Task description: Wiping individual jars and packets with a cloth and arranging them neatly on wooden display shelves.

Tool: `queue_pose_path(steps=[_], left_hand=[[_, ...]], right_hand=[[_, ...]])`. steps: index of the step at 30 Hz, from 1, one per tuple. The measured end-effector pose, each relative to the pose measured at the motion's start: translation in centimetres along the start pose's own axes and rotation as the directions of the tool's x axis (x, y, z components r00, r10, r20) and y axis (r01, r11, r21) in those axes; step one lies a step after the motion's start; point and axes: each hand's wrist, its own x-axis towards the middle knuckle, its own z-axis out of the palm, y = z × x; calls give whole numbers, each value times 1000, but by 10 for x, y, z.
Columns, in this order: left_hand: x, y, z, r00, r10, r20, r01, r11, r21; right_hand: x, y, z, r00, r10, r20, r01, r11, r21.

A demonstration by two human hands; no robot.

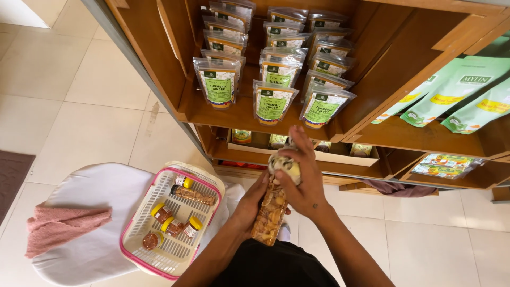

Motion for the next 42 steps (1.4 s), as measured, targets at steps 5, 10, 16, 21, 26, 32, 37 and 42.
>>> queue_pose_path(steps=[5,10,16,21,26,32,37,42], left_hand=[[-7,-4,7,997,16,82,-7,995,-102],[6,-23,-29,997,73,37,-65,983,-173],[5,29,-12,941,226,-252,-295,911,-286],[5,33,-4,949,311,-39,-311,916,-255],[6,49,39,934,350,69,-335,927,-170],[22,66,51,924,366,108,-370,929,13],[14,118,97,816,485,314,-576,639,510],[8,157,146,753,434,494,-648,362,670]], right_hand=[[-6,17,3,938,340,-62,-301,893,335],[-30,-11,16,951,304,46,-303,898,320],[-66,-47,17,918,134,373,-270,900,341],[-80,-22,12,769,625,133,-575,585,571],[-19,-52,-20,812,531,243,-582,706,404],[3,-51,-42,846,495,196,-531,758,378],[24,-52,-73,885,448,129,-441,713,545],[66,-74,-120,954,300,-18,-278,901,333]])
